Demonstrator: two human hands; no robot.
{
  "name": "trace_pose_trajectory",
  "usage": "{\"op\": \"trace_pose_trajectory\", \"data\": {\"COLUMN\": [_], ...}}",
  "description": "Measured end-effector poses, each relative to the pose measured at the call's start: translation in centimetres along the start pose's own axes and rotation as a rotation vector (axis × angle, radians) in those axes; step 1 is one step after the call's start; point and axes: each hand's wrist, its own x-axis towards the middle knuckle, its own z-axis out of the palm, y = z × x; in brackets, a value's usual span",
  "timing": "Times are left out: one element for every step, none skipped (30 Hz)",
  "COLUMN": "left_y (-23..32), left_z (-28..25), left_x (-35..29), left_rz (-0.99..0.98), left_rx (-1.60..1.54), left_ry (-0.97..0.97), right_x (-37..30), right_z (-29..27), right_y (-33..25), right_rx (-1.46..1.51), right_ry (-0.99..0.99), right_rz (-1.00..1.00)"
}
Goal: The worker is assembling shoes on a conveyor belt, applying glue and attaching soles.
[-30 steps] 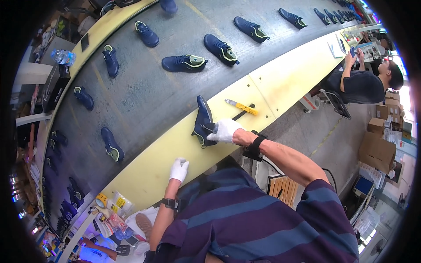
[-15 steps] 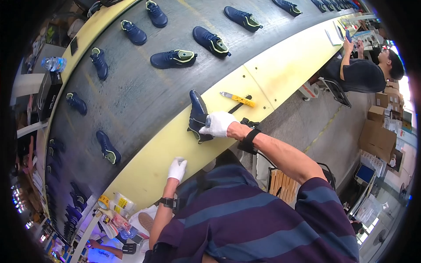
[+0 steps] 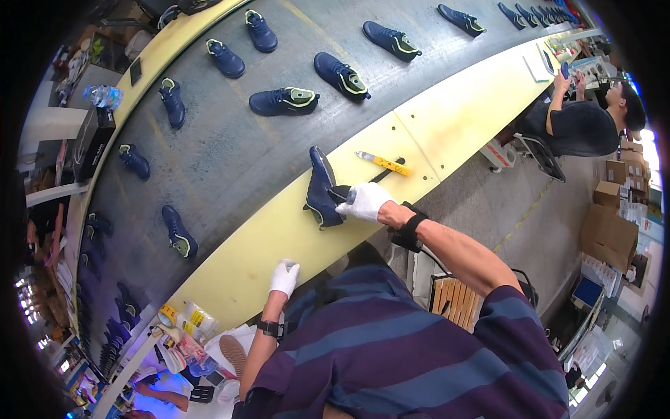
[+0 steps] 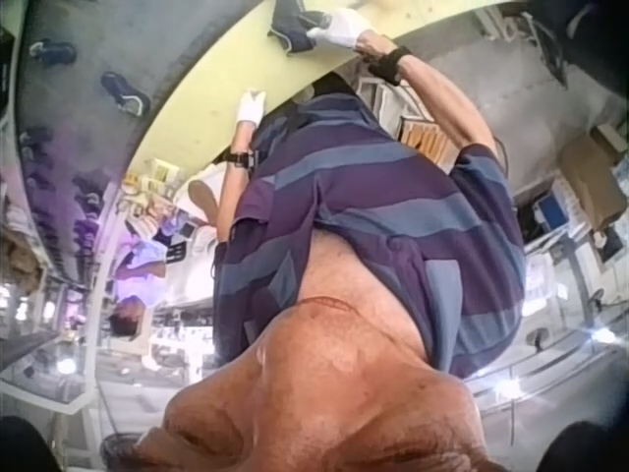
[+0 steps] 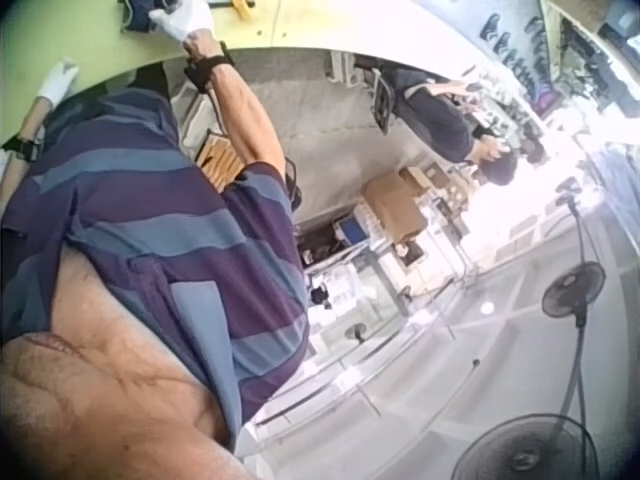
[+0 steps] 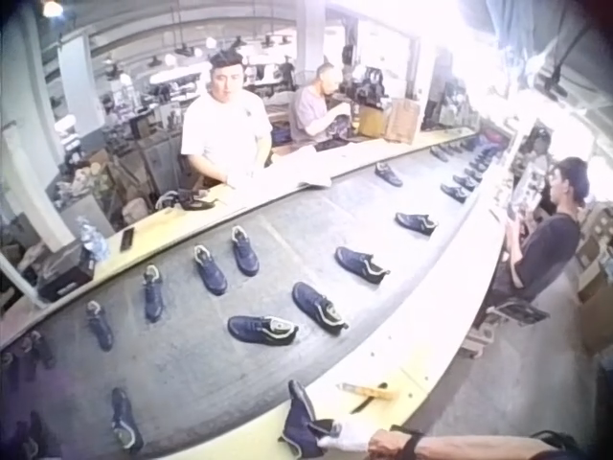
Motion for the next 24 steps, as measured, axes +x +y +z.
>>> {"op": "trace_pose_trajectory", "data": {"left_y": [0.1, 0.2, 0.2, 0.3, 0.3, 0.3, 0.3, 0.5, 0.7, 0.9, 1.4, 1.8, 2.1, 1.6, 1.3, 1.0, 0.5, -0.1, -0.6, -0.6, -0.5, -0.5, -0.2, 0.0], "left_z": [0.0, 0.1, 0.1, 0.1, 0.2, 0.2, 0.3, 0.1, 0.0, 0.0, 0.1, -0.1, -0.4, -0.7, -0.8, -0.9, -0.8, -0.8, -0.8, -0.9, -0.9, -0.9, -1.2, -1.5], "left_x": [-0.1, -0.2, -0.2, -0.2, -0.2, -0.2, -0.2, -0.2, -0.2, -0.2, -0.1, -0.2, -0.2, -0.3, -0.2, 0.0, 0.2, 0.5, 0.9, 1.0, 0.9, 0.8, 0.8, 0.5], "left_rz": [0.014, 0.026, 0.026, 0.01, -0.005, -0.006, 0.012, 0.03, 0.028, -0.003, -0.032, -0.03, -0.063, -0.099, -0.101, -0.084, -0.068, -0.072, -0.048, -0.022, -0.023, -0.02, -0.013, -0.011], "left_rx": [-0.002, -0.003, -0.005, -0.037, -0.066, -0.066, -0.078, -0.087, -0.085, -0.136, -0.191, -0.194, -0.209, -0.222, -0.223, -0.215, -0.212, -0.217, -0.225, -0.229, -0.229, -0.227, -0.221, -0.217], "left_ry": [0.004, 0.004, 0.005, 0.007, 0.005, 0.001, 0.007, 0.013, 0.009, -0.007, -0.023, -0.028, -0.079, -0.127, -0.129, -0.128, -0.121, -0.116, -0.082, -0.054, -0.052, -0.038, -0.025, -0.02], "right_x": [-0.2, -0.6, -0.6, -0.5, -0.4, -0.1, 0.4, 1.0, 1.5, 1.6, 1.6, 1.4, 1.4, 1.4, 1.4, 1.4, 1.5, 1.6, 1.6, 1.6, 1.5, 1.5, 1.5, 1.3], "right_z": [0.1, 0.0, -0.2, -0.3, -0.3, -0.2, -0.1, -0.2, -0.2, -0.5, -0.3, 0.0, 0.2, 0.3, 0.4, 0.6, 0.6, 0.7, 0.7, 0.6, 0.6, 0.5, 0.3, 0.2], "right_y": [-0.1, -0.7, -1.3, -2.1, -3.0, -4.0, -4.0, -4.4, -4.8, -4.9, -4.7, -4.3, -4.0, -4.4, -4.5, -4.6, -4.6, -4.7, -4.7, -4.5, -4.4, -4.3, -4.2, -4.1], "right_rx": [0.005, -0.03, -0.032, -0.038, -0.043, -0.035, -0.035, -0.028, -0.02, -0.093, -0.096, -0.098, -0.1, -0.091, -0.092, -0.097, -0.105, -0.108, -0.097, -0.084, -0.084, -0.088, -0.09, -0.087], "right_ry": [0.036, 0.039, 0.039, 0.054, 0.07, 0.094, 0.093, 0.083, 0.072, 0.005, 0.004, 0.053, 0.102, 0.1, 0.098, 0.097, 0.093, 0.088, 0.102, 0.119, 0.118, 0.094, 0.076, 0.08], "right_rz": [0.021, 0.005, 0.004, -0.057, -0.115, -0.133, -0.129, -0.105, -0.082, -0.015, -0.011, -0.072, -0.133, -0.127, -0.125, -0.099, -0.08, -0.085, -0.101, -0.111, -0.113, -0.096, -0.079, -0.083]}}
